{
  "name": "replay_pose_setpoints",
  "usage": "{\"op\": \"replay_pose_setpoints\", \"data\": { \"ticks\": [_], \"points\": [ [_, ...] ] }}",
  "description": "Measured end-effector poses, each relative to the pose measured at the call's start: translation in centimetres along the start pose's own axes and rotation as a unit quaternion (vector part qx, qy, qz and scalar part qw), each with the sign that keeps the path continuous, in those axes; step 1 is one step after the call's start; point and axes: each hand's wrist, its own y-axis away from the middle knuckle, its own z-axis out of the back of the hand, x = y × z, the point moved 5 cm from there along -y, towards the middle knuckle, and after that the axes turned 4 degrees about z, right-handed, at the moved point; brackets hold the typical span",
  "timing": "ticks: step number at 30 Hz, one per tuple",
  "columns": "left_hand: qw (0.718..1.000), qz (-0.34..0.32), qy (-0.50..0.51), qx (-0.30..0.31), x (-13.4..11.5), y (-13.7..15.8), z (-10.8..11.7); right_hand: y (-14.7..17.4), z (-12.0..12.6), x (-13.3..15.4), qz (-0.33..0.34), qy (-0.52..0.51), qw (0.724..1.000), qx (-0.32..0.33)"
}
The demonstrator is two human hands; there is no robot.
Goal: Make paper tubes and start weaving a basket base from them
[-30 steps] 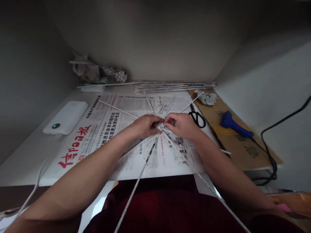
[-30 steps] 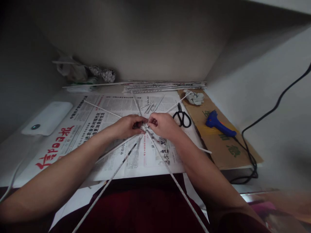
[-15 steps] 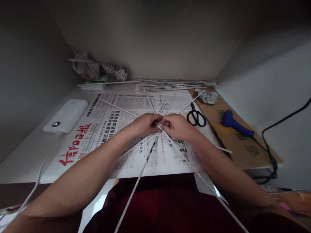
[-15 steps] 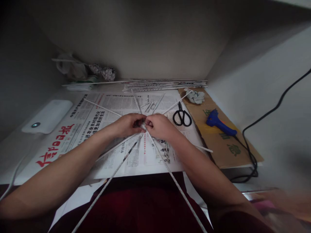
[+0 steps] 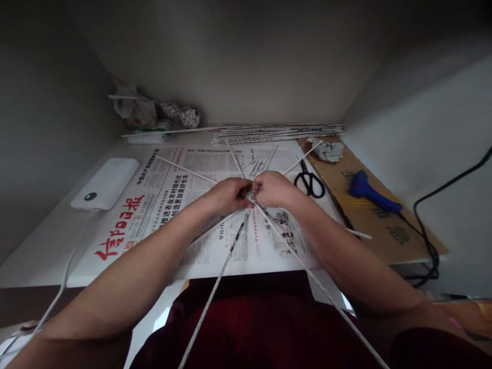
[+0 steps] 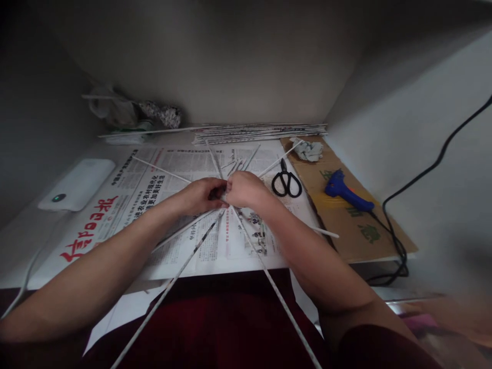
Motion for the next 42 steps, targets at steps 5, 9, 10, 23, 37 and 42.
{"op": "replay_pose_setpoints", "data": {
  "ticks": [5, 9, 10, 23, 37, 42],
  "points": [
    [1.0, -0.005, 0.029, 0.003, 0.1, 0.1, 0.0, -0.3, -0.3, -2.6, -0.035, -0.095, 0.995, -0.001],
    [0.999, 0.015, 0.048, 0.003, 0.5, 0.1, -0.2, -0.3, 1.0, -3.7, -0.016, -0.146, 0.989, -0.023],
    [0.999, 0.015, 0.049, 0.003, 0.6, 0.1, -0.2, -0.1, 1.4, -3.6, -0.004, -0.146, 0.989, -0.021],
    [1.0, -0.004, 0.028, -0.003, 0.1, 0.1, 0.0, 1.6, 0.6, 1.1, 0.107, 0.022, 0.994, 0.009],
    [0.999, -0.01, 0.049, 0.004, 0.3, 0.3, -0.1, 0.9, 0.9, -1.3, 0.069, -0.146, 0.986, 0.04],
    [0.998, 0.002, 0.056, 0.011, 0.5, 0.3, -0.1, 1.1, 2.3, -2.0, 0.092, -0.138, 0.986, 0.012]
  ]
}}
